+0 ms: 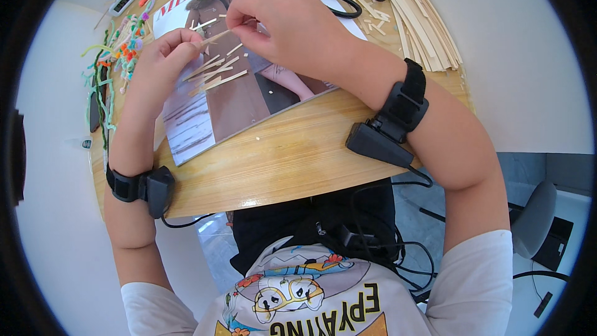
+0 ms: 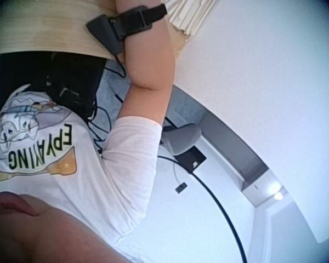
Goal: Cutting thin bamboo sticks into smaller pieces using scissors on a desk.
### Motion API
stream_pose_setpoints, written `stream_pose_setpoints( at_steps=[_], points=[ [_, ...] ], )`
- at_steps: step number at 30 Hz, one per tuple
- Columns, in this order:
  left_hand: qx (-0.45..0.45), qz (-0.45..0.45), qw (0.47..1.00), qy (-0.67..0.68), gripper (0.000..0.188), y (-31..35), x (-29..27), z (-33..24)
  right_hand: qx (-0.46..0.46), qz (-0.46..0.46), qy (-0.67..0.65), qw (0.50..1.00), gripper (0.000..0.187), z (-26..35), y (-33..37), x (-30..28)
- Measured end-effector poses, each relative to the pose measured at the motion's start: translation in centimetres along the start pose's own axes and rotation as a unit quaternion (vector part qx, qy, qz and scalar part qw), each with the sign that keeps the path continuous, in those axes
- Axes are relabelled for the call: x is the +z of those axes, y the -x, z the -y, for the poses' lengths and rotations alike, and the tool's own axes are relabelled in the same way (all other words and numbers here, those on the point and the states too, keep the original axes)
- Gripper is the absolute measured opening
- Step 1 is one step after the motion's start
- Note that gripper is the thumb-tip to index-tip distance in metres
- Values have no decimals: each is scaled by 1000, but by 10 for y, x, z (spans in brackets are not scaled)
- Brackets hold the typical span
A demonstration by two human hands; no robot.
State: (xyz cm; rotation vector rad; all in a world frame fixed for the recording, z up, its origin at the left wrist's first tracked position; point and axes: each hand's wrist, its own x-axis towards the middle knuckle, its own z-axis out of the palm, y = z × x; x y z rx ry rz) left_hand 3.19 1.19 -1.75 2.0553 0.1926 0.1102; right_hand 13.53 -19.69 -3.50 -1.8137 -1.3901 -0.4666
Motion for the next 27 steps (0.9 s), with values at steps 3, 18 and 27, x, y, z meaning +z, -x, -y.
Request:
stream_pose_setpoints(
  at_steps=[3, 18, 27],
  points=[
    [-6, 22, 998, 50, 21, 0, -5, 1, -59, -30, 7, 998, 8, 0, -1, 0],
    [356, -154, 886, -253, 17, 4, 2, -11, 192, 25, -178, 965, 13, -8, 1, -3],
    [377, -157, 867, -285, 13, 6, 1, -12, 241, 53, -245, 938, 15, -8, 1, -2]
  ],
)
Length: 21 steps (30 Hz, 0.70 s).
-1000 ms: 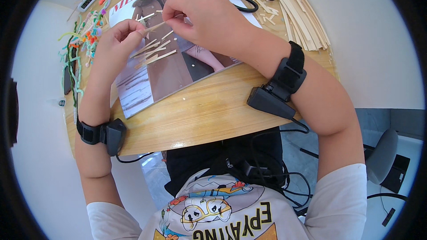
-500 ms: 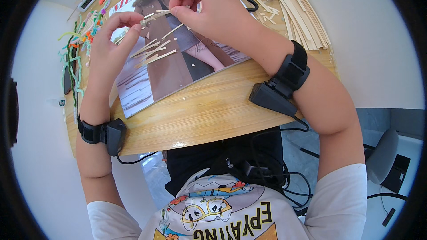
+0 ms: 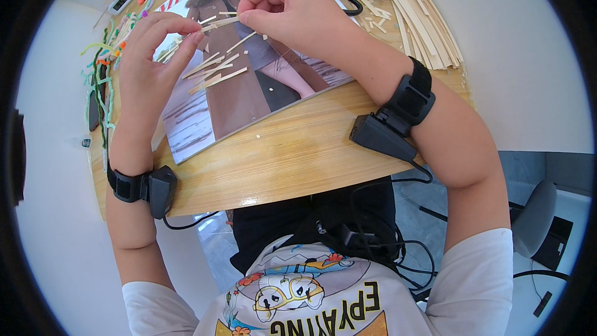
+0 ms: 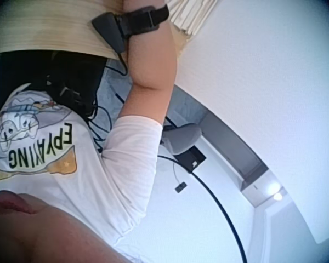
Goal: Cutting thin bamboo sticks into smaller pieces using scissors on a desk.
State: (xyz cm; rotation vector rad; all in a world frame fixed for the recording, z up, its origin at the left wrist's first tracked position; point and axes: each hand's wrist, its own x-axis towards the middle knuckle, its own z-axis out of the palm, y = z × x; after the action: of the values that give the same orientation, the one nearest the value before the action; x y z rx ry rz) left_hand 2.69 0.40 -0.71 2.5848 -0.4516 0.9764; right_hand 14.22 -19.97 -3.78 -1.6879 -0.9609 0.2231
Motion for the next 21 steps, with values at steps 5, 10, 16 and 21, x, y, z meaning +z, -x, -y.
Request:
stream_pose_setpoints(
  at_steps=[5, 10, 16, 21],
  points=[
    [-3, 5, 1000, 6, 11, 0, 1, 1, -9, -1, 30, 1000, 16, 0, 0, 0],
    [-30, 32, 999, 30, 9, 2, 3, 3, -45, -19, 64, 997, 17, 0, 1, 0],
    [-103, 25, 992, 62, 12, 6, 7, 9, -60, -27, 107, 992, 17, 1, 0, -2],
    [-135, 20, 989, 62, 14, 8, 8, 20, -26, -43, 104, 993, 16, -3, 0, -2]
  ],
)
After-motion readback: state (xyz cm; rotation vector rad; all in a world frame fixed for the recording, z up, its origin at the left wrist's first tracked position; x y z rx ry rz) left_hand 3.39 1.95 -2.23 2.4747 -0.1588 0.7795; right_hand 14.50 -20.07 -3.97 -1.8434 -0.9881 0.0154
